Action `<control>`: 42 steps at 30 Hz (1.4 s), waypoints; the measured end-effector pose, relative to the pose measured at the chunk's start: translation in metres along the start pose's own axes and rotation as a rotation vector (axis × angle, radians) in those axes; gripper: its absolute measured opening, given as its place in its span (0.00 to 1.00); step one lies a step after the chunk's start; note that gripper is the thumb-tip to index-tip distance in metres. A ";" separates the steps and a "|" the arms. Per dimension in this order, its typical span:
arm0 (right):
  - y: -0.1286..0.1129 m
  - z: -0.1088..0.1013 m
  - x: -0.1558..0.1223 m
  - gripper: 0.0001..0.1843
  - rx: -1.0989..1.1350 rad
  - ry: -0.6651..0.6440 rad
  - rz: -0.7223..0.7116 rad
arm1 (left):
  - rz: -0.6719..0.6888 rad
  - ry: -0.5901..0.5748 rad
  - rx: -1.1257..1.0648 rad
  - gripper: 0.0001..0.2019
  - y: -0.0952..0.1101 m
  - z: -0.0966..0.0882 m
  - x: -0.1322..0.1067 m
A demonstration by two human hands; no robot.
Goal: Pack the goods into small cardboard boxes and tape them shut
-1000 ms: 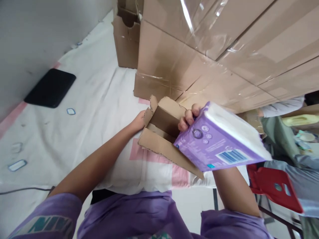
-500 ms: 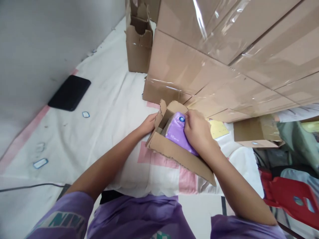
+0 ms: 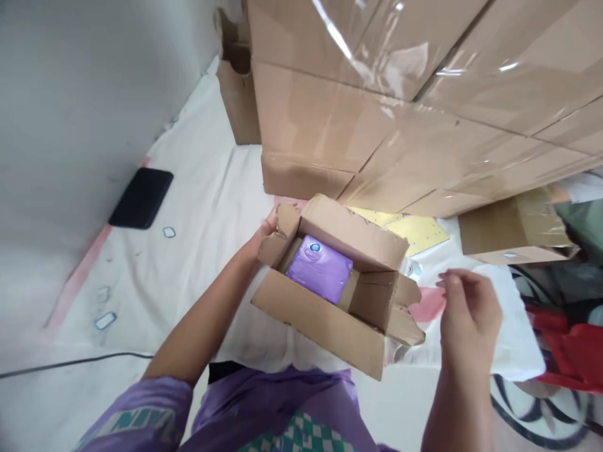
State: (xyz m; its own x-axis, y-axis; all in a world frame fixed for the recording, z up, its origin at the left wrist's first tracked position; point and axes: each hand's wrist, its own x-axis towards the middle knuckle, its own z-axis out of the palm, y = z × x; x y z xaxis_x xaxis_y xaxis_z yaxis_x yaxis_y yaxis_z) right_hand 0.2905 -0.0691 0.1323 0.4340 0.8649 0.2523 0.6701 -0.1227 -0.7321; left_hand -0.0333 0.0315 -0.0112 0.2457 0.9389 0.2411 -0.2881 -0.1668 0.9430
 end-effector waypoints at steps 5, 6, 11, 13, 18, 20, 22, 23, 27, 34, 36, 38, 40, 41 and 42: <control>0.042 0.039 -0.050 0.19 0.544 -0.124 0.284 | -0.034 -0.093 -0.043 0.37 0.026 0.010 -0.009; 0.041 0.047 -0.056 0.22 0.586 -0.104 0.254 | -0.032 -0.054 -0.043 0.35 0.028 0.013 -0.009; 0.030 0.058 -0.058 0.30 0.526 -0.131 -0.047 | -0.090 0.113 -0.019 0.42 0.025 0.020 -0.010; 0.035 0.050 -0.055 0.27 0.357 -0.279 -0.224 | -0.072 0.140 0.023 0.39 0.020 0.021 -0.011; 0.077 0.032 -0.073 0.34 0.432 -0.477 -0.264 | 0.091 0.252 -0.011 0.26 0.008 0.025 -0.011; 0.094 0.031 -0.081 0.35 0.464 -0.504 -0.238 | 0.147 0.298 -0.057 0.33 0.008 0.026 -0.012; 0.099 0.032 -0.083 0.30 0.454 -0.481 -0.275 | 0.166 0.285 -0.057 0.33 0.012 0.026 -0.013; 0.097 0.033 -0.081 0.28 0.450 -0.458 -0.304 | 0.167 0.268 -0.049 0.32 0.014 0.026 -0.013; 0.071 0.037 -0.068 0.24 0.383 -0.397 -0.415 | 0.176 0.237 -0.014 0.23 0.023 0.026 -0.012; 0.058 0.029 -0.052 0.27 0.219 -0.397 -0.545 | 0.263 0.235 0.122 0.16 0.025 0.025 -0.008; 0.056 0.027 -0.042 0.31 0.157 -0.419 -0.596 | 0.291 0.202 0.169 0.16 0.027 0.024 -0.007; 0.052 0.028 -0.032 0.33 0.116 -0.445 -0.628 | 0.288 0.193 0.208 0.16 0.029 0.024 -0.007; 0.052 0.032 -0.028 0.31 0.121 -0.461 -0.633 | 0.268 0.199 0.216 0.15 0.031 0.025 -0.008; 0.054 0.034 -0.030 0.30 0.151 -0.439 -0.619 | 0.264 0.203 0.208 0.15 0.031 0.025 -0.008; 0.059 0.037 -0.034 0.28 0.199 -0.403 -0.598 | 0.262 0.209 0.193 0.14 0.031 0.026 -0.009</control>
State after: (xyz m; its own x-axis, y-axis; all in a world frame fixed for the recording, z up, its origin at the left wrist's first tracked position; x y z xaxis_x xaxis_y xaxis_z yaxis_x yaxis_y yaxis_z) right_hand 0.2928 -0.0881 0.0576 -0.2496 0.8725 0.4200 0.5841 0.4816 -0.6534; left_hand -0.0202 0.0101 0.0218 -0.0127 0.8945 0.4469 -0.1317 -0.4445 0.8860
